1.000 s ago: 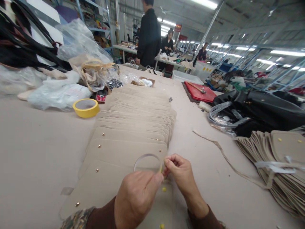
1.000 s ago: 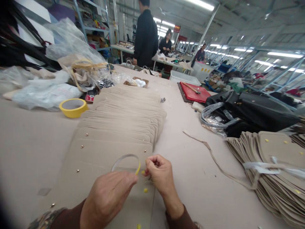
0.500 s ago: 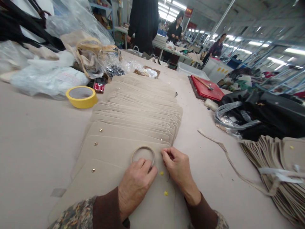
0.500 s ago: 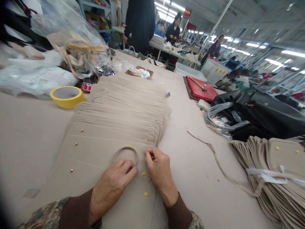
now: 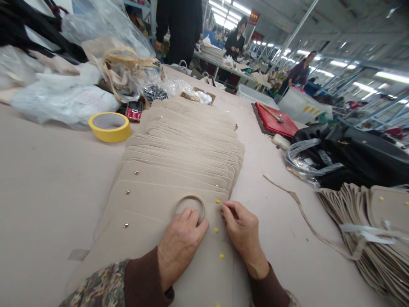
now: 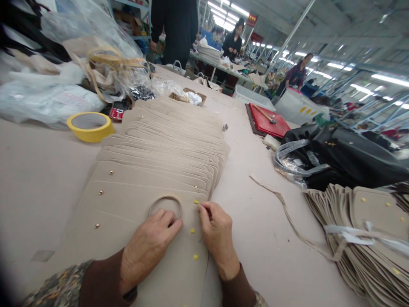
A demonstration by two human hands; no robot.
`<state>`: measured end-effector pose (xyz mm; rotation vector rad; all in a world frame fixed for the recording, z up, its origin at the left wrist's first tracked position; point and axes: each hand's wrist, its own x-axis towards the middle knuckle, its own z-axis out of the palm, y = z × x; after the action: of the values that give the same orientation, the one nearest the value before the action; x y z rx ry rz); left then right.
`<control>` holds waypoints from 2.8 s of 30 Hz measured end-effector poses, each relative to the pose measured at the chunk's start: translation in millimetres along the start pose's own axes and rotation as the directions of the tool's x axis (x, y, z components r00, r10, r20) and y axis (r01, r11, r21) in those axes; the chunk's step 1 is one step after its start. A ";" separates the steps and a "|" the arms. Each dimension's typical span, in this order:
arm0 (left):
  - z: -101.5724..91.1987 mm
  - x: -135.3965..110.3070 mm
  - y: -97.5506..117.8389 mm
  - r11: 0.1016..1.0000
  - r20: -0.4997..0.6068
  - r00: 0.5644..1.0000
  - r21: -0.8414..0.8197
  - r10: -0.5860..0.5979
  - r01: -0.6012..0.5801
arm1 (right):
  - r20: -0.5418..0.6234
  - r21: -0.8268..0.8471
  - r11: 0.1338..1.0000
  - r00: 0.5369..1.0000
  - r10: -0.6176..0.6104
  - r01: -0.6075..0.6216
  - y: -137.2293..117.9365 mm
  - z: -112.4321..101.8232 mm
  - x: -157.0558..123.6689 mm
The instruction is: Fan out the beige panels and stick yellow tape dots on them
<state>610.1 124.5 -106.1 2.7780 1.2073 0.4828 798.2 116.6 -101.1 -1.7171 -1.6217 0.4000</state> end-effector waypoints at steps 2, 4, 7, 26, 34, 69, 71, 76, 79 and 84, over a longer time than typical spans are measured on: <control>-1.7 0.0 0.1 1.000 0.032 0.999 0.009 -0.013 0.013 | 0.002 -0.124 0.981 0.989 -0.150 0.149 -3.4 3.6 0.9; -4.7 -0.5 0.4 1.000 0.060 0.998 0.010 -0.006 0.005 | 0.017 -0.213 0.956 0.979 -0.205 0.203 -7.9 8.1 4.7; -10.8 -2.1 1.4 1.000 0.103 0.994 0.000 0.022 -0.023 | 0.040 -0.281 0.944 0.985 -0.166 0.170 -12.3 12.7 11.9; -26.5 -9.3 -18.2 0.966 -0.300 0.944 -0.173 0.134 -0.192 | 0.386 -0.042 0.994 0.915 0.112 -0.104 -22.1 -31.3 -20.2; -24.5 -14.5 -9.5 0.964 -0.257 0.963 -0.223 0.085 -0.145 | 0.117 0.257 0.923 0.939 -0.325 0.287 -34.0 -23.2 -26.7; -24.1 3.2 -15.7 0.999 -0.125 0.992 -0.030 0.017 -0.021 | 0.270 0.351 0.842 0.905 0.328 -0.410 -6.1 -0.6 2.2; -19.8 6.6 -19.7 0.999 -0.030 1.000 0.035 0.009 -0.008 | 0.312 0.336 0.832 0.886 0.343 -0.440 -4.0 0.0 5.6; -16.0 2.6 -17.1 0.999 0.003 0.999 -0.036 0.035 -0.035 | 0.346 0.324 0.805 0.854 0.388 -0.497 -2.6 0.4 15.4; -16.1 -6.0 -11.9 0.980 0.030 0.993 -0.167 0.117 -0.111 | 0.342 0.351 0.790 0.854 0.393 -0.504 -0.7 -3.2 17.6; -16.0 -13.9 -9.1 0.969 0.095 0.983 -0.208 0.157 -0.135 | 0.518 0.317 0.733 0.757 0.397 -0.602 -5.7 -15.8 1.4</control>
<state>589.8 119.9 -96.2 2.6915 0.8820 0.4274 804.8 113.0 -86.0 -1.7359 -1.1282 1.4099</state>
